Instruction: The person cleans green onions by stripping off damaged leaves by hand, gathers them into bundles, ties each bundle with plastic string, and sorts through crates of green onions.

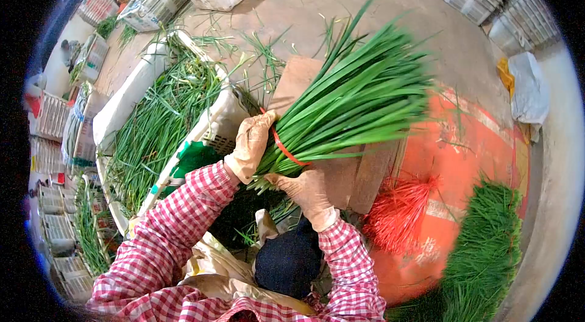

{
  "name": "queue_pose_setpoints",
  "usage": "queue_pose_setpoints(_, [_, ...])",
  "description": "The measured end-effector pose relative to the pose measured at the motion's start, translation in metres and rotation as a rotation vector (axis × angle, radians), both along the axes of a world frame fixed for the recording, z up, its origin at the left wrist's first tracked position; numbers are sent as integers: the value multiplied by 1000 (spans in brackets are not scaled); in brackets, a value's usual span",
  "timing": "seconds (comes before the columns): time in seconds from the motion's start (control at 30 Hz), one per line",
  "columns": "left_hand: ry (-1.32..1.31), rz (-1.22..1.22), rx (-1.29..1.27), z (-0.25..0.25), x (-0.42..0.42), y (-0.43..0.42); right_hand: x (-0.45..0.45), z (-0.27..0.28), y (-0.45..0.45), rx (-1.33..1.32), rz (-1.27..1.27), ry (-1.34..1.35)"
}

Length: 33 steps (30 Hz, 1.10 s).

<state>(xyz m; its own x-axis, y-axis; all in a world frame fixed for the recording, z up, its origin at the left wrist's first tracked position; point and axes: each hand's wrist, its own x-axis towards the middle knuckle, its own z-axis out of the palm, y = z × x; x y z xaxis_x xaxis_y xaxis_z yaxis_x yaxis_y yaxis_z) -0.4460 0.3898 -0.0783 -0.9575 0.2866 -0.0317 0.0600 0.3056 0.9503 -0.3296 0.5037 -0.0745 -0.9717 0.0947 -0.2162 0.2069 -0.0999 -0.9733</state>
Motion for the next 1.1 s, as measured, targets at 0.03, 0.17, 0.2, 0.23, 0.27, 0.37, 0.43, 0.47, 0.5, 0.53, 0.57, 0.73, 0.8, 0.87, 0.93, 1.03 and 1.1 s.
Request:
queue_pose_setpoints(0.03, [-100, 30, 180, 17, 1, 5, -3, 6, 4, 47, -43, 149])
queue_pose_setpoints(0.17, [128, -110, 324, 77, -3, 27, -14, 28, 36, 866, 59, 654])
queue_pose_setpoints(0.2, [258, -122, 289, 84, -8, 33, -17, 35, 41, 1068, 81, 774])
queue_pose_setpoints(0.23, [234, -103, 342, 93, -6, 37, -19, 49, 43, 779, 35, 607])
queue_pose_setpoints(0.27, [89, -113, 494, 97, -5, 40, -19, 46, 45, 637, 23, 519])
queue_pose_setpoints(0.37, [66, -179, 520, 50, -12, 36, -13, 18, 53, 632, 80, 242])
queue_pose_setpoints(0.43, [101, -94, 75, 8, -12, 25, -8, 19, 55, 498, 162, 124])
queue_pose_setpoints(0.47, [107, -71, -145, -13, -12, 19, -7, 18, 58, 270, 182, 154])
queue_pose_setpoints(0.5, [315, -87, -369, -54, -20, 15, -15, -10, 60, 416, 208, 193])
queue_pose_setpoints(0.53, [529, -65, -595, -95, -28, 11, -21, -38, 60, 557, 234, 224])
queue_pose_setpoints(0.57, [1070, 24, -736, -169, -31, 9, -25, -44, 56, 359, 206, 262])
queue_pose_setpoints(0.73, [127, -27, 227, -129, -44, 36, -52, -57, 37, 83, -165, 319])
queue_pose_setpoints(0.8, [89, 37, 412, -73, -40, 40, -63, -77, 52, 34, -177, 312])
queue_pose_setpoints(0.87, [422, 305, 424, -15, -44, 57, -58, -83, 57, -14, -196, 274])
queue_pose_setpoints(0.93, [199, 137, 542, 7, -41, 57, -61, -47, 60, 593, -135, 517])
queue_pose_setpoints(1.03, [309, 151, 299, -27, -41, 47, -53, -63, 56, 462, -110, 560])
queue_pose_setpoints(1.1, [47, 92, 431, -48, -44, 40, -27, -117, 50, -389, -109, 353])
